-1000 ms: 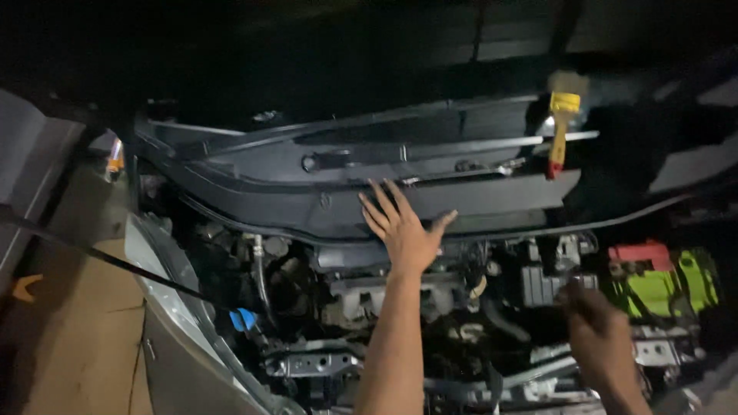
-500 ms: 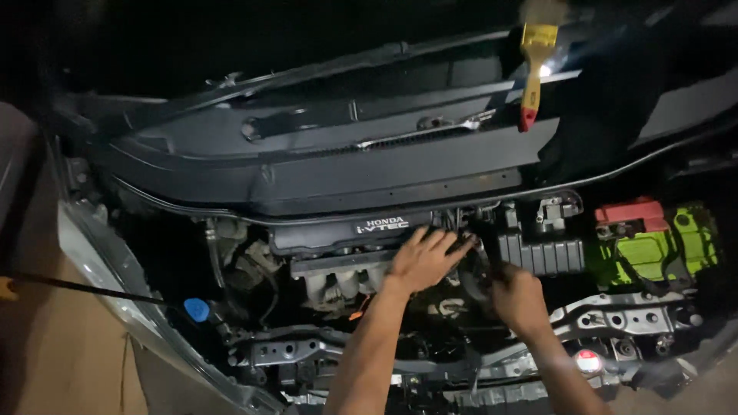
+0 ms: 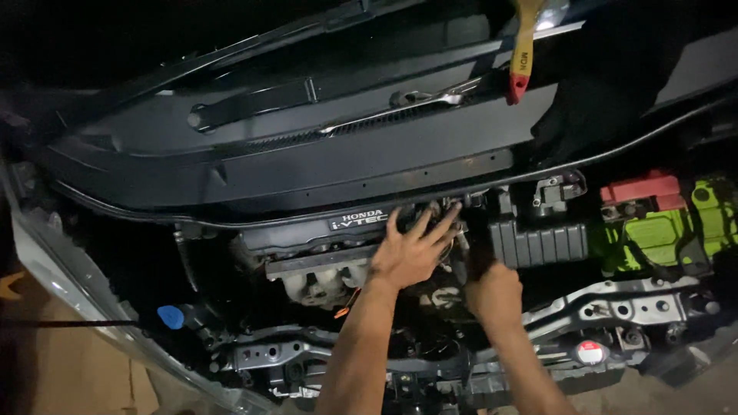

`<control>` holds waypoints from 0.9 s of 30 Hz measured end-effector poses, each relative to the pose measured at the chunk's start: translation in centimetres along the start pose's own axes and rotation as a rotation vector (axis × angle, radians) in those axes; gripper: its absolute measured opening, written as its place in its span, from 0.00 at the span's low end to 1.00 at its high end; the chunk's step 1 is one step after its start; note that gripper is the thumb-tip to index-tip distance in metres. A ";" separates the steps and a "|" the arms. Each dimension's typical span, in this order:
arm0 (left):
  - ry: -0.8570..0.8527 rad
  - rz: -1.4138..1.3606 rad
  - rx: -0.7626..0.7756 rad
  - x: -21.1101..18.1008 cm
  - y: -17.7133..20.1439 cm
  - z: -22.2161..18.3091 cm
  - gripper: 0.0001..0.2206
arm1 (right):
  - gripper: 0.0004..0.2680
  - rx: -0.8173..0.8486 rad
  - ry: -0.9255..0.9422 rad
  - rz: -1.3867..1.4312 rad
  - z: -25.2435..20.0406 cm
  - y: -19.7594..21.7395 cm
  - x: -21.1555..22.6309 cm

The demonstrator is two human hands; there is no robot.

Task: The person cleans the front radiator support and bumper area of a car using a brush and a black cloth. They then move to the engine bay and use a wrench to loosen bolts on the engine mount.

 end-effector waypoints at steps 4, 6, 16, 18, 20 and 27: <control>-0.039 0.008 0.006 -0.6 0.1 -0.3 0.21 | 0.06 -0.021 -0.012 0.004 0.5 -2.1 -2.1; -0.043 0.051 0.004 -0.7 -0.2 -0.4 0.22 | 0.08 0.019 0.028 -0.044 0.3 -1.3 -1.6; -0.148 0.113 0.244 -0.3 -1.6 -1.6 0.30 | 0.15 0.178 0.114 0.271 -1.3 -3.1 -6.6; -0.138 0.090 0.293 -0.2 -1.7 -1.4 0.31 | 0.13 -0.050 0.178 0.475 0.2 -10.4 -11.2; -0.161 0.096 0.347 -0.2 -1.8 -1.5 0.32 | 0.11 -0.027 0.177 0.441 -1.1 -7.6 -8.1; -0.156 0.081 0.440 -0.4 -2.0 -1.4 0.34 | 0.10 -0.024 0.126 0.221 2.4 -8.2 -13.2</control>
Point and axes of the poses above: each hand's wrist, its own z-axis towards the middle knuckle, its own y-axis out of the back of the hand, x = y × z, the point moved 3 cm from there along z, towards the middle knuckle
